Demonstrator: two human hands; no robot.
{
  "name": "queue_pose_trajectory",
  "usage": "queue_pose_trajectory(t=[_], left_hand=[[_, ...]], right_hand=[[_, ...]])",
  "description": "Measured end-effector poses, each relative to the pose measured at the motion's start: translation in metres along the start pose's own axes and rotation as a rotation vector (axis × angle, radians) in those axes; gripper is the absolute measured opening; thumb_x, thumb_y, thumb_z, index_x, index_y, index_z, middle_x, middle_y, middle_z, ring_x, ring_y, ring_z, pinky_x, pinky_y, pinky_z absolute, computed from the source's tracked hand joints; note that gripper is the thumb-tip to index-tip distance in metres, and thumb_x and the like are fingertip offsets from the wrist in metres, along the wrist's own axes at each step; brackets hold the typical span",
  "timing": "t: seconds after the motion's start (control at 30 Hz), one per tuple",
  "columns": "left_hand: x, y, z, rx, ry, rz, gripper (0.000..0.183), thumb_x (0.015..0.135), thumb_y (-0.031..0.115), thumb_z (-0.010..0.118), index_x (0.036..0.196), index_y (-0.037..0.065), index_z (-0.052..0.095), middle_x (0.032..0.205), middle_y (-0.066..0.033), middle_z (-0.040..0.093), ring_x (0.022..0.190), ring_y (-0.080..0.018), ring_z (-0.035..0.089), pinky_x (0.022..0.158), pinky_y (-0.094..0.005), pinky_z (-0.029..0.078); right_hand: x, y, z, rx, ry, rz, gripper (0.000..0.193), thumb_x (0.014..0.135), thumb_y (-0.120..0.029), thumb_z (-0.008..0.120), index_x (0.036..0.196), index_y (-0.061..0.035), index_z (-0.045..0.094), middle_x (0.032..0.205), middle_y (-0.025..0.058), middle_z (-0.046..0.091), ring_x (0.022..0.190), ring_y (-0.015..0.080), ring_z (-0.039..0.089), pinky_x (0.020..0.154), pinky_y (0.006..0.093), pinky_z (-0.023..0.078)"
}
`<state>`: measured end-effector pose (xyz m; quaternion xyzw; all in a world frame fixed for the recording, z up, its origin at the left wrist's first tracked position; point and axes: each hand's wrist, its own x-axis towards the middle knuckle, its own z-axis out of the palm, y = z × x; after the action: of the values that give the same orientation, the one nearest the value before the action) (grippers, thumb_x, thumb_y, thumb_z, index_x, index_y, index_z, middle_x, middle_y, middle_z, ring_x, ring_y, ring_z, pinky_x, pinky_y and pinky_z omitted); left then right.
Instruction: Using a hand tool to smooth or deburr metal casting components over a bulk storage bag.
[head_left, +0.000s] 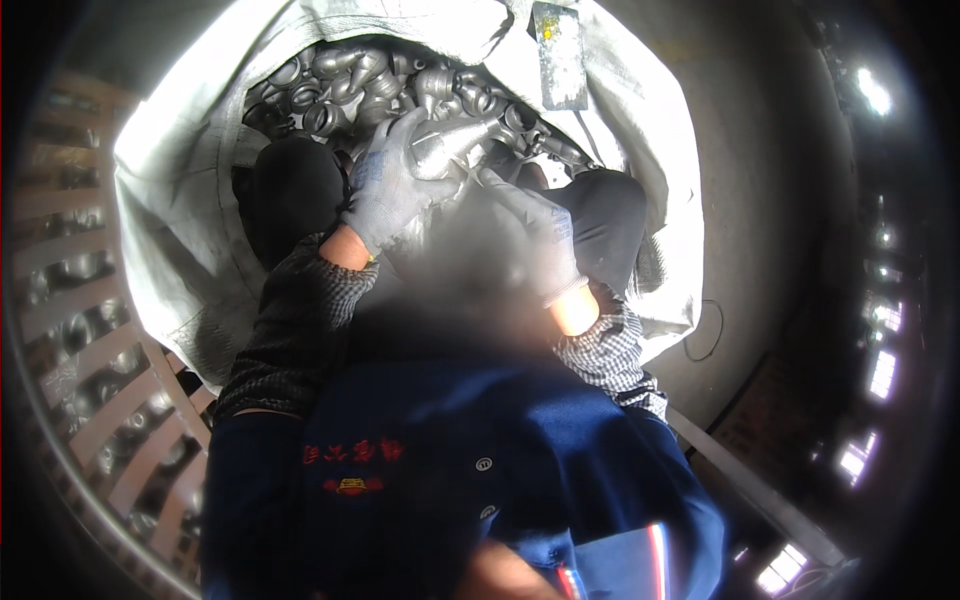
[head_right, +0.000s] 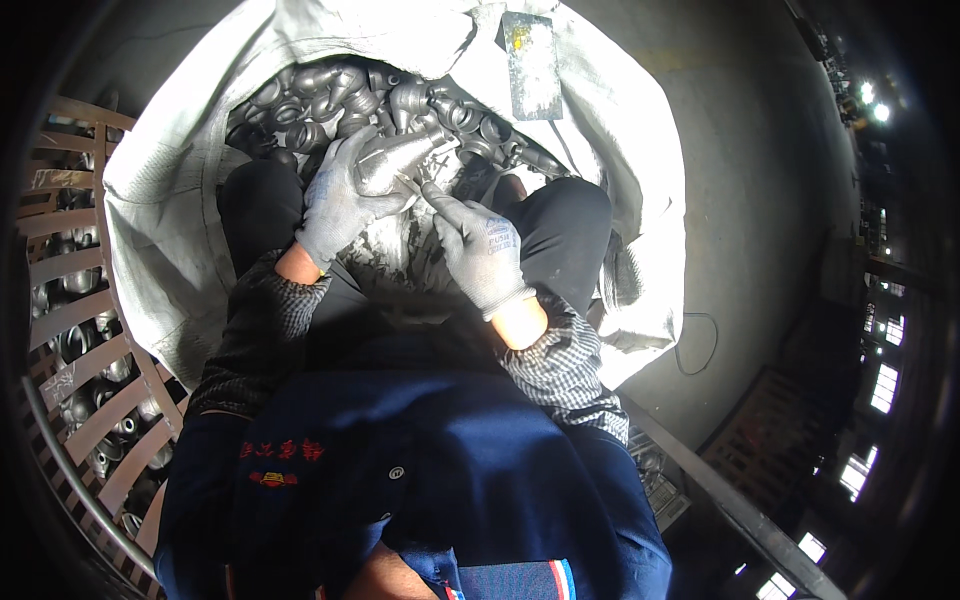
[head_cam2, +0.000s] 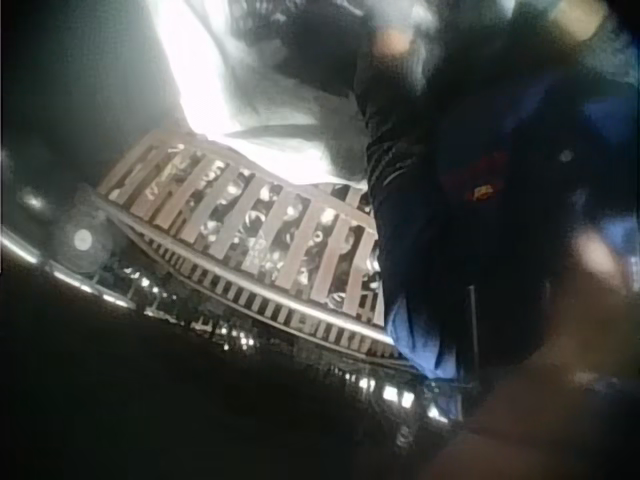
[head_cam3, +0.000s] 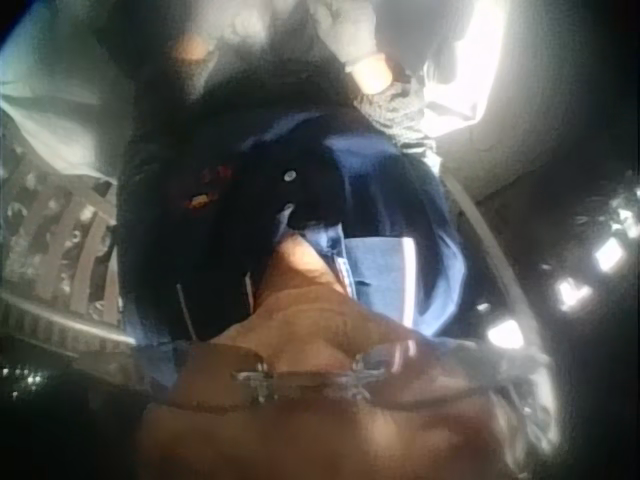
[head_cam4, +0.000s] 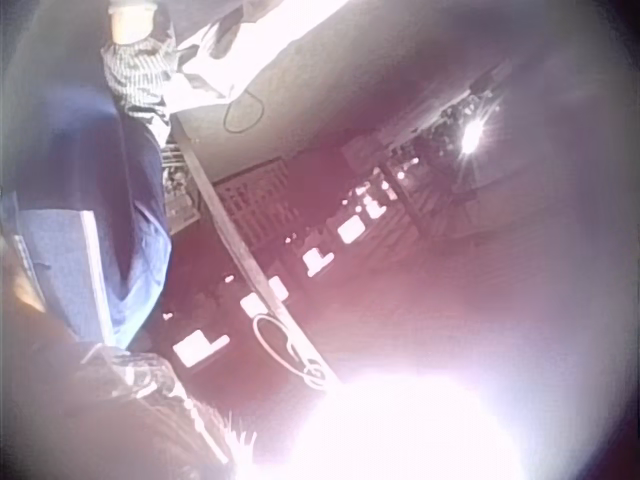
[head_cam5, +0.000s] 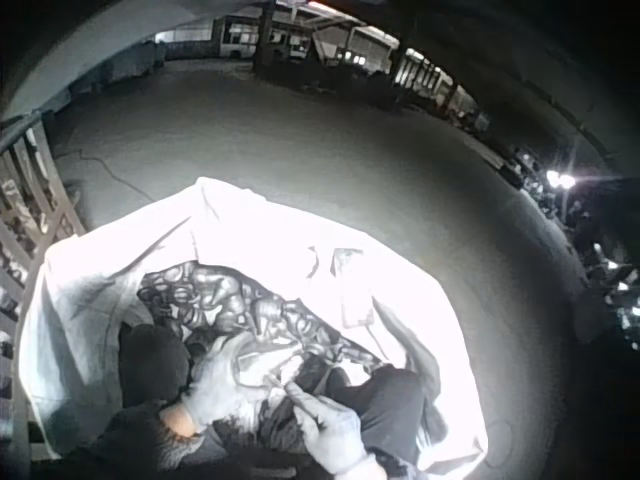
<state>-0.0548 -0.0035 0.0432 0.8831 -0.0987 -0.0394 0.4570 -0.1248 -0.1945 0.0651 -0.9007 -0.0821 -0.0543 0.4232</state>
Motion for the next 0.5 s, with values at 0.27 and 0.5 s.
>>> queue_pose_trajectory(t=[0.27,0.5], left_hand=[[-0.002,0.008,-0.004,0.242,0.054,0.115,0.083,0.061,0.033,0.079,0.132,0.008,0.044,0.121,-0.0178,0.051,0.114,-0.0339,0.049,0.095,-0.0445,0.041],[-0.002,0.012,-0.007,0.341,0.034,0.115,0.082,0.060,0.033,0.079,0.131,0.009,0.044,0.122,-0.0171,0.051,0.114,-0.0336,0.049,0.094,-0.0451,0.040]], right_hand=[[0.004,-0.004,-0.008,0.054,-0.010,0.036,0.036,0.080,-0.004,0.061,0.114,-0.0159,0.065,0.093,0.0130,0.066,0.084,0.0289,0.065,0.072,0.0346,0.052],[0.008,-0.012,-0.015,-0.236,-0.126,0.063,0.033,0.082,-0.006,0.060,0.113,-0.0164,0.065,0.097,0.0125,0.066,0.085,0.0290,0.064,0.073,0.0357,0.052]])
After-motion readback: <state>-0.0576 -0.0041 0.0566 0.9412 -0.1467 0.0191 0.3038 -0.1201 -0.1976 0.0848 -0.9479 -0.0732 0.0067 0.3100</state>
